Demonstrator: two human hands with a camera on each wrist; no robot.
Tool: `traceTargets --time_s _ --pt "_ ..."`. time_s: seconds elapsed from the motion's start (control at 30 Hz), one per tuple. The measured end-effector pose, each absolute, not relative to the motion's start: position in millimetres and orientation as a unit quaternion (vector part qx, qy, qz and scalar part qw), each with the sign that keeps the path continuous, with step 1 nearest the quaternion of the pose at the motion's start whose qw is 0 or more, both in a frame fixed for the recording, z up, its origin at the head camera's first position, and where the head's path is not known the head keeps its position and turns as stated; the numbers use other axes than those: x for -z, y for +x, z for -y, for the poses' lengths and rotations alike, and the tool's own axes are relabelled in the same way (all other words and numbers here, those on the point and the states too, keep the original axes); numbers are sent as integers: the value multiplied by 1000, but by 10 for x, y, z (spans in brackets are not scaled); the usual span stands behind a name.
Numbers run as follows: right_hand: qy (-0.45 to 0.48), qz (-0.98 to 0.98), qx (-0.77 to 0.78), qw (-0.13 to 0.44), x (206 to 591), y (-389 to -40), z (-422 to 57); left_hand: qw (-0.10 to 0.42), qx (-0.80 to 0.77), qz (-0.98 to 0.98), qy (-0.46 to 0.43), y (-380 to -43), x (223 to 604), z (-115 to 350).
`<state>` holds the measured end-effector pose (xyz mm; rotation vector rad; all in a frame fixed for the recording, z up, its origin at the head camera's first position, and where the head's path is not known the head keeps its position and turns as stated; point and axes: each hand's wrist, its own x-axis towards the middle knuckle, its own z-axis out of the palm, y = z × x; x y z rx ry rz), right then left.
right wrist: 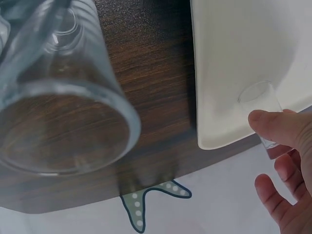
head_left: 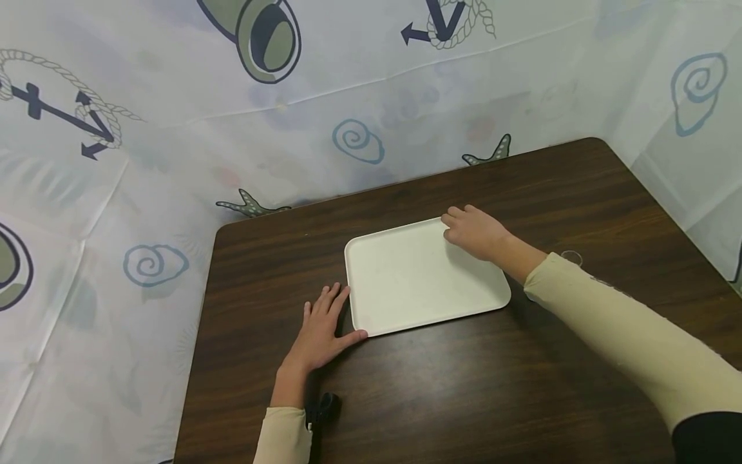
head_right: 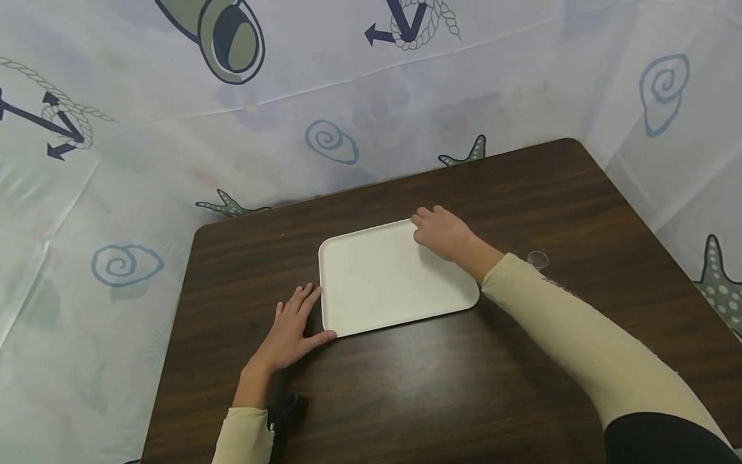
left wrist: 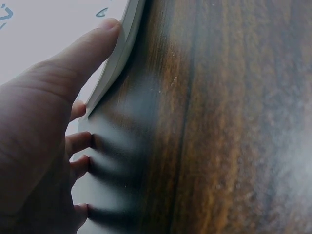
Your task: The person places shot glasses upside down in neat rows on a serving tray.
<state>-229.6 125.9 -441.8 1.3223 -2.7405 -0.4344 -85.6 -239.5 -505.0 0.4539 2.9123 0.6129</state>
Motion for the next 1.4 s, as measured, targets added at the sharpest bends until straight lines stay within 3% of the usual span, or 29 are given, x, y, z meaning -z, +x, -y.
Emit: traceTargets --time_s 0.67,0.97,1.4 --pt "429 893 134 32 4380 -2279 -1242 64 -207 -965 146 -848 5070 2404" --pt "419 907 27 8 4129 -2273 -1331 58 -210 -963 156 -857 5082 2404" --pt "293 943 -142 -71 3754 -2164 -2135 60 -206 -965 150 -856 5076 2397"
